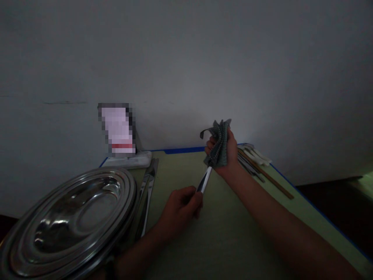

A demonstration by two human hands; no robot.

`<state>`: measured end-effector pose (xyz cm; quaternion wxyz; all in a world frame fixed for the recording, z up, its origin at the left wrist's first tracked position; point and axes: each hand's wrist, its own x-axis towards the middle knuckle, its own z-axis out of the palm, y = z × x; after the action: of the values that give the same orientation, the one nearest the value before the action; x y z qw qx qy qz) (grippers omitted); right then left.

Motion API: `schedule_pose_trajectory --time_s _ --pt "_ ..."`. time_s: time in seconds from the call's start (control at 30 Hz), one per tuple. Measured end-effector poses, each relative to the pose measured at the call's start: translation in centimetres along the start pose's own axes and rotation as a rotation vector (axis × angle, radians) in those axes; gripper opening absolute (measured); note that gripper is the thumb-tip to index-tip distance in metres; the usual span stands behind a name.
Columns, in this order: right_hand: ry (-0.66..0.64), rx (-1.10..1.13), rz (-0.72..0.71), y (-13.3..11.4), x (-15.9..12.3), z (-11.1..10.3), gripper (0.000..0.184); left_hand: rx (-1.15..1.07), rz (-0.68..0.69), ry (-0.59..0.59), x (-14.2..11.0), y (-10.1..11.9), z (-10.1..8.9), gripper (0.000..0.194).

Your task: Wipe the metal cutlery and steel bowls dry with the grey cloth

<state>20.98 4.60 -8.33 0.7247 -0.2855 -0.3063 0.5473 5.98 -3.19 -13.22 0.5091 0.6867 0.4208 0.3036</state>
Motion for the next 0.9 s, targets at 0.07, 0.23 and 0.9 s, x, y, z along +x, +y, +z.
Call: schedule_pose_trajectory --time_s 0.07,0.23,0.9 --pt "0.000 0.062 0.027 -1.1 0.3 -0.1 0.048 0.007 -0.003 -0.031 -0.1 -0.1 0.0 0.035" --pt "-0.002 0.058 -0.025 -3.8 0.8 -0.7 0.048 0.029 0.004 -0.106 -0.3 -0.3 -0.3 0.032" --pt "0.083 0.145 -0.023 -1.8 0.0 0.4 0.047 0.011 -0.011 -0.151 -0.1 -1.2 0.0 0.028"
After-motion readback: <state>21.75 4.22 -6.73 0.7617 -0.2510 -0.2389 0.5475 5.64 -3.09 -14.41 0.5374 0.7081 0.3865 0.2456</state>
